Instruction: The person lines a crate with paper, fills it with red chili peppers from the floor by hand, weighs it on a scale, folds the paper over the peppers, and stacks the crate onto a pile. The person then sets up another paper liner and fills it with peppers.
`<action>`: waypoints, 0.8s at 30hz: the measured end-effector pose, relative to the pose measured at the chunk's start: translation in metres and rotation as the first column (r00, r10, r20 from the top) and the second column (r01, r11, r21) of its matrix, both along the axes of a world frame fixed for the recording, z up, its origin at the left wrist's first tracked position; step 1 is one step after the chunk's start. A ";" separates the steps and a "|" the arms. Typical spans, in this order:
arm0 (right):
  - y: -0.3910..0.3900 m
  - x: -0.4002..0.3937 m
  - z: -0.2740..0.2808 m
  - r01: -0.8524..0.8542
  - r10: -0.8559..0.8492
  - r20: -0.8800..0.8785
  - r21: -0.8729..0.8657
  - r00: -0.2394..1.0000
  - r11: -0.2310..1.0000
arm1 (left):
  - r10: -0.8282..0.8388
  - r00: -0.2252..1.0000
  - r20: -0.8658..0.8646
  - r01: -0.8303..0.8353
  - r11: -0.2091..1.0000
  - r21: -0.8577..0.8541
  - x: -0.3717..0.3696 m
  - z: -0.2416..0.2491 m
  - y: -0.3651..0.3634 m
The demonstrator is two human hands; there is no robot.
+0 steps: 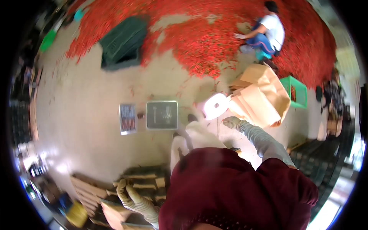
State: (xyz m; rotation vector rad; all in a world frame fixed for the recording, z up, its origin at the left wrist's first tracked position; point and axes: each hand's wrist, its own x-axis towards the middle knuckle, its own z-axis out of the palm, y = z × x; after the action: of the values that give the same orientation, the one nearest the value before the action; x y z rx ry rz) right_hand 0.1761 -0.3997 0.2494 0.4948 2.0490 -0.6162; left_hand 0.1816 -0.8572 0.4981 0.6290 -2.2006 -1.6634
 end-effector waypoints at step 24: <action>-0.056 0.399 -0.108 0.628 -0.603 -0.244 0.037 0.760 0.777 | -0.938 -0.206 0.277 0.950 -0.260 -0.174 -0.067 -0.020 0.339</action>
State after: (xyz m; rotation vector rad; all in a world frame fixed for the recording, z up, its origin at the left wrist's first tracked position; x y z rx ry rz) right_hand 0.5752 -0.4552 0.1409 1.2579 2.1231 -0.9770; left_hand 0.1145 -0.5186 0.4777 -1.9405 -2.9841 -1.3911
